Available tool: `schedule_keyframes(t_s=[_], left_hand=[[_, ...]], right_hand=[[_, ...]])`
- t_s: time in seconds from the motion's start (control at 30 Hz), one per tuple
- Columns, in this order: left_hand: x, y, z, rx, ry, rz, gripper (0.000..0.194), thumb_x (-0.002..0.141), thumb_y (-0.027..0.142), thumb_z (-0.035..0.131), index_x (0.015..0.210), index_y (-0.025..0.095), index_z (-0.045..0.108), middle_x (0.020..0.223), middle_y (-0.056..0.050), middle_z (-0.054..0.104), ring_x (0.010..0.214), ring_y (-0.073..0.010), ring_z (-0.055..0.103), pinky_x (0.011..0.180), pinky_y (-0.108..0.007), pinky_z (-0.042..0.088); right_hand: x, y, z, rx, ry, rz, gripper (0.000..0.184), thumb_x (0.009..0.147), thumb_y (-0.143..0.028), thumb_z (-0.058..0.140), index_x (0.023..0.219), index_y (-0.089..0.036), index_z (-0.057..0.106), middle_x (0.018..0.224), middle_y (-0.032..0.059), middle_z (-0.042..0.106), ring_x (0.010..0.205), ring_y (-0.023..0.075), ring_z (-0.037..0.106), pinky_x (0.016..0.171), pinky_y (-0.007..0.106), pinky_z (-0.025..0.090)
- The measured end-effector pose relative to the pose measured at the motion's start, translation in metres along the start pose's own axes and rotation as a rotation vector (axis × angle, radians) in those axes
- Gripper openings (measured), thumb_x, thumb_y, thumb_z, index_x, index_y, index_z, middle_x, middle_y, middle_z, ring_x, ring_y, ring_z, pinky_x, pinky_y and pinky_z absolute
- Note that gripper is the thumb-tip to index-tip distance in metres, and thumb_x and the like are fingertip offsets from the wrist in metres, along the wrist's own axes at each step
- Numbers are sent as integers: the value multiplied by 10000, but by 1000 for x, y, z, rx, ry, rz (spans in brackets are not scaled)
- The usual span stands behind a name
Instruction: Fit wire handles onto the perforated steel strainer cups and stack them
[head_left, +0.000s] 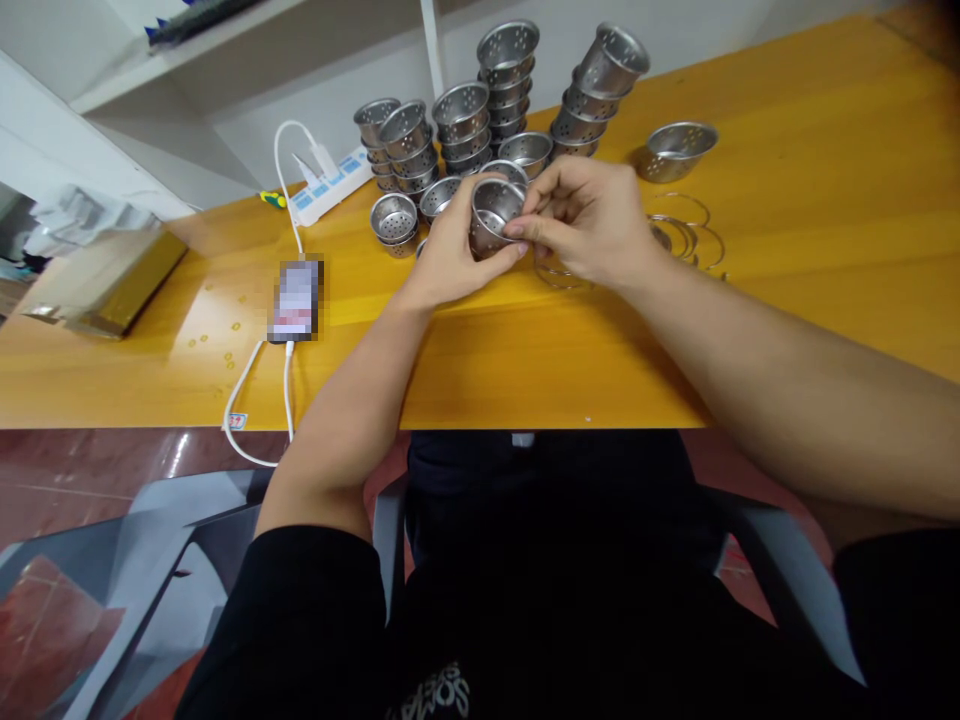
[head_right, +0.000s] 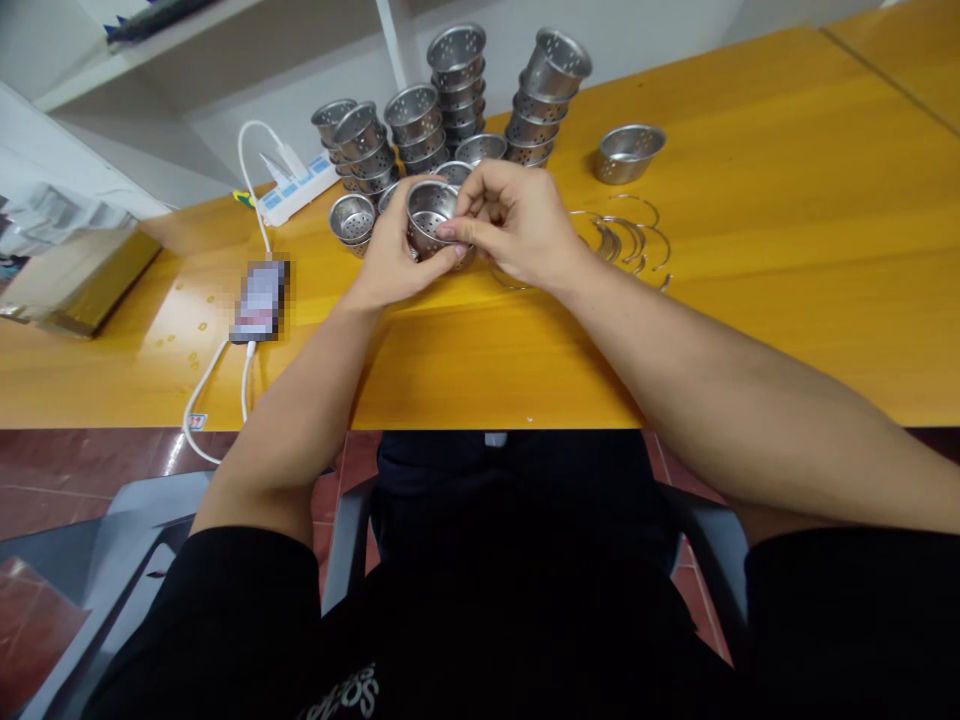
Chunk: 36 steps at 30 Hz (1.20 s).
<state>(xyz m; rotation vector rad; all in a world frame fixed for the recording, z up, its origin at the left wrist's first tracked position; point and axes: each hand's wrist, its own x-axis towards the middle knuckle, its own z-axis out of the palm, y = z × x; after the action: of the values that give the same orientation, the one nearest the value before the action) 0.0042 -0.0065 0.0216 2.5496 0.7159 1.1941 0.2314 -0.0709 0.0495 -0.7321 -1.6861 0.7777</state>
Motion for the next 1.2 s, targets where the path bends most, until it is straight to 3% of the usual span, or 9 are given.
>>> schedule_keyframes(t_s=[0.27, 0.6, 0.73, 0.87, 0.97, 1.1, 1.2], left_hand=[[1, 4, 0, -12, 15, -3, 867, 957, 973, 630, 1514, 322, 500, 1462, -100, 697, 1382, -329, 749, 1211, -518, 610], [2, 7, -2, -25, -7, -20, 796, 975, 884, 703, 1523, 334, 529, 1447, -75, 700, 1417, -347, 737, 1251, -525, 599], [1, 11, -5, -15, -3, -36, 798, 970, 889, 712, 1514, 335, 528, 1467, -83, 713, 1412, -350, 745, 1252, -523, 602], [0, 10, -8, -24, 33, -47, 838, 966, 939, 662, 1525, 338, 493, 1513, -96, 700, 1464, -360, 725, 1274, -526, 592], [-1, 6, -11, -6, 46, -57, 848, 976, 942, 638, 1557, 348, 467, 1563, -105, 675, 1541, -374, 677, 1313, -534, 559], [-2, 9, -15, 7, 56, -85, 849, 974, 930, 660, 1565, 357, 455, 1564, -103, 674, 1545, -369, 674, 1338, -545, 544], [-3, 16, -16, 16, 39, -94, 848, 974, 936, 654, 1550, 349, 449, 1559, -102, 667, 1529, -362, 684, 1328, -536, 556]], right_hand=[[0, -3, 5, 1, 34, -18, 720, 729, -967, 958, 864, -317, 680, 734, 12, 663, 655, 241, 644, 617, 452, 611], [-1, 2, 6, -27, 65, -97, 706, 764, -949, 939, 872, -288, 716, 798, 7, 721, 626, 199, 636, 587, 405, 614], [-1, 5, 5, -71, 44, -160, 673, 864, -936, 883, 922, -282, 735, 815, 4, 717, 643, 202, 648, 621, 408, 622], [-4, 0, -2, -261, 81, -296, 488, 1081, -832, 733, 1148, -357, 826, 1107, 60, 769, 943, 295, 738, 845, 521, 688], [-5, -2, -6, -332, 60, -305, 376, 1098, -735, 750, 1304, -428, 816, 1334, 67, 740, 1124, 351, 735, 904, 581, 704], [-5, 2, -9, -355, 16, -233, 228, 1092, -627, 769, 1214, -444, 833, 1440, 54, 707, 1379, 400, 666, 1074, 652, 688], [-3, 8, -8, -403, -34, -203, 171, 1064, -568, 799, 1203, -472, 829, 1502, 25, 689, 1463, 387, 625, 1147, 639, 676]])
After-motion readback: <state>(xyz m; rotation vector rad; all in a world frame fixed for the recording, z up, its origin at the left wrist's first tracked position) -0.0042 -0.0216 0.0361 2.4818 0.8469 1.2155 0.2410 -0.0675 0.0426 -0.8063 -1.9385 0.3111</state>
